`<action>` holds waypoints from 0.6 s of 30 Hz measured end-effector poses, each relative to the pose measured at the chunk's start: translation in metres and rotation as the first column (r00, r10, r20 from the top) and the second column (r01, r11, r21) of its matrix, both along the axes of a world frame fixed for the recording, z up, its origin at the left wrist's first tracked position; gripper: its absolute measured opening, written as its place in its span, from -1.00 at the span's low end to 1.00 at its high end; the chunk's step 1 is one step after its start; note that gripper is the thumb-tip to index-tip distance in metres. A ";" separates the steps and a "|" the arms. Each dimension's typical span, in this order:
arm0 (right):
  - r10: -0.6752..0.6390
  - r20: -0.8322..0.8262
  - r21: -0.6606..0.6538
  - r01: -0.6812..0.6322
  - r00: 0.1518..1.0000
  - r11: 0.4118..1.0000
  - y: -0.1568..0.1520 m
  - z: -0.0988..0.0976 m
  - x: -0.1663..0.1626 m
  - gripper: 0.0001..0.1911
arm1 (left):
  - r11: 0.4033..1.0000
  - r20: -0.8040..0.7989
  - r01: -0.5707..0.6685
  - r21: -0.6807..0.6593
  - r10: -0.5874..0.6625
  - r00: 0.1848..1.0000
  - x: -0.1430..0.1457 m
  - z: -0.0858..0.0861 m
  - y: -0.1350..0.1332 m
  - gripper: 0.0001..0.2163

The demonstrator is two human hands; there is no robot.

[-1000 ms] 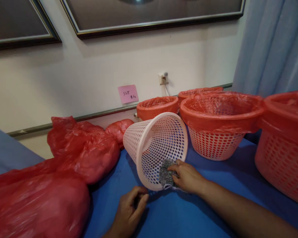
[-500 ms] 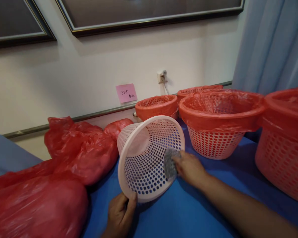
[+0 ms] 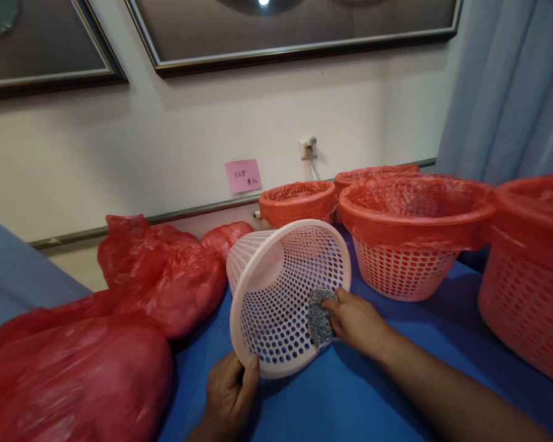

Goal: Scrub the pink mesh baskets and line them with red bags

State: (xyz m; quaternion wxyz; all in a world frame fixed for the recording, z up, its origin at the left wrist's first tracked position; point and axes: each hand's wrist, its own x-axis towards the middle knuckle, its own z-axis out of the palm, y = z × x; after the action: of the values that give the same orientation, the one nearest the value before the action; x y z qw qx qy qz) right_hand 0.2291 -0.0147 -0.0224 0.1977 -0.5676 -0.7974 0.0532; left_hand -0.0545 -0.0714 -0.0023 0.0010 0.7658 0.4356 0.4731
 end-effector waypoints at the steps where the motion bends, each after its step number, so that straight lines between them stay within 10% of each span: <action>1: -0.046 0.001 0.023 0.046 0.999 0.999 0.000 0.001 0.002 -0.58 | 1.000 -0.025 0.009 0.029 -0.008 1.000 0.000 0.001 0.000 -0.62; 6: -0.297 -0.299 0.293 0.383 0.907 0.876 0.018 0.026 0.022 -0.60 | 0.992 -0.138 0.043 0.116 -0.027 0.990 0.004 0.007 0.003 -0.62; 9: -0.123 -0.565 0.445 0.427 0.816 0.787 0.027 0.057 0.018 -0.62 | 0.992 -0.171 0.041 0.116 -0.021 0.985 0.008 0.008 0.003 -0.60; 14: 0.280 -0.689 0.530 0.201 0.669 0.824 0.006 0.099 -0.037 -0.66 | 0.996 -0.211 0.041 0.075 -0.025 0.977 0.004 0.002 0.002 -0.61; 18: 0.460 -0.571 0.429 -0.231 0.680 0.873 -0.031 0.083 -0.080 -0.66 | 0.990 -0.206 0.107 0.093 -0.086 0.975 -0.007 -0.010 0.002 -0.61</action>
State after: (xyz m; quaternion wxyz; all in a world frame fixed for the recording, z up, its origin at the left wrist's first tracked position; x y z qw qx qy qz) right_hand 0.1493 -0.0453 0.0602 0.5407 -0.3081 -0.7672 0.1551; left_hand -0.0620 -0.0695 -0.0121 -0.0599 0.8290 0.3705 0.4147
